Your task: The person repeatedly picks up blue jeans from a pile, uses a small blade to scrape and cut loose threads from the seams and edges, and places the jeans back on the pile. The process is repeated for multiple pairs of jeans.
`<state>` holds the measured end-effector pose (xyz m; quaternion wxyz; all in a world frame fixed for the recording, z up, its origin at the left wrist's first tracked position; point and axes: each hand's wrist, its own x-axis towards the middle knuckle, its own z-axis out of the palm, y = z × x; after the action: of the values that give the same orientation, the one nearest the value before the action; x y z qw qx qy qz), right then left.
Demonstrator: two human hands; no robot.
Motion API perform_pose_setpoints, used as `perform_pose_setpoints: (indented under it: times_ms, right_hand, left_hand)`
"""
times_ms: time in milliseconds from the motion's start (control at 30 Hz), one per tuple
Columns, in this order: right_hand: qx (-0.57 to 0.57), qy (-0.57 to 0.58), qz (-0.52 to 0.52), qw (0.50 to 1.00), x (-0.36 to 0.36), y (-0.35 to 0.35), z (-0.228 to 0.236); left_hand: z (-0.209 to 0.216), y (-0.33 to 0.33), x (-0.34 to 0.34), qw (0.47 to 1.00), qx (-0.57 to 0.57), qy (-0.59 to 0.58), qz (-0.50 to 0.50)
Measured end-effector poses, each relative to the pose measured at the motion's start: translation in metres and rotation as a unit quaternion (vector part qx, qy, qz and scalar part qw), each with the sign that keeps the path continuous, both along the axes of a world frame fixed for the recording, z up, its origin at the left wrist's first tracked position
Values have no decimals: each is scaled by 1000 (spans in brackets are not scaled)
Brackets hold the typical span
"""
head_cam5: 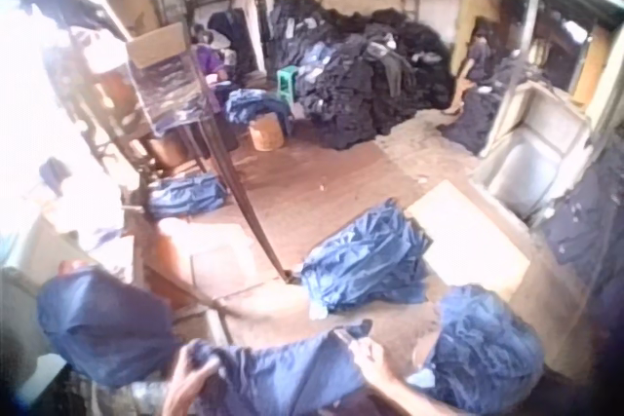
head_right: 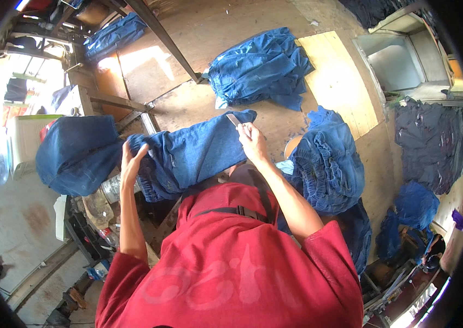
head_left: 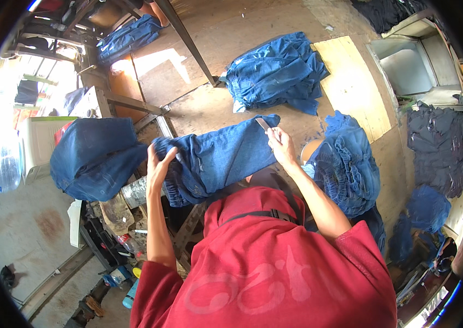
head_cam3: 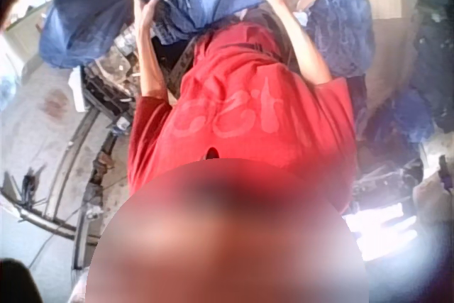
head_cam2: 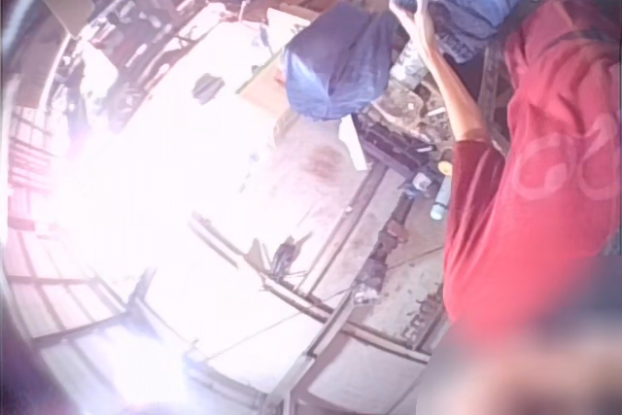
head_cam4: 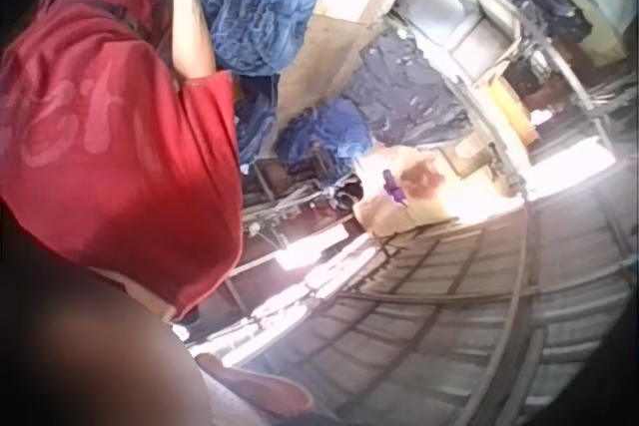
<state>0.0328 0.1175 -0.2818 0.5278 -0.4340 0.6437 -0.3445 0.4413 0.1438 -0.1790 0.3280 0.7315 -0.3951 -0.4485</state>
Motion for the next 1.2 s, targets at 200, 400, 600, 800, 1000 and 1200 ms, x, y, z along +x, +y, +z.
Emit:
perform_pose_setpoints:
  times_ms: [200,400,600,800,1000,1200]
  right_hand:
    - [13,-99,2,995,-3,-3,5]
    - [28,-72,8,997,-2,-4,10]
    - [62,-93,12,994,-6,-9,19]
    - [71,-101,18,992,-5,-8,19]
    - [67,-126,23,989,-9,-9,24]
    - [131,-177,-28,975,-31,9,68]
  left_hand:
    - [-2,75,-60,994,-105,27,34]
    - [-1,146,-119,947,255,171,99]
    - [15,93,-127,987,137,44,-73]
    - [-5,56,-139,862,191,426,195]
    - [-21,31,-101,932,215,265,118]
    - [-5,45,-31,927,101,264,245]
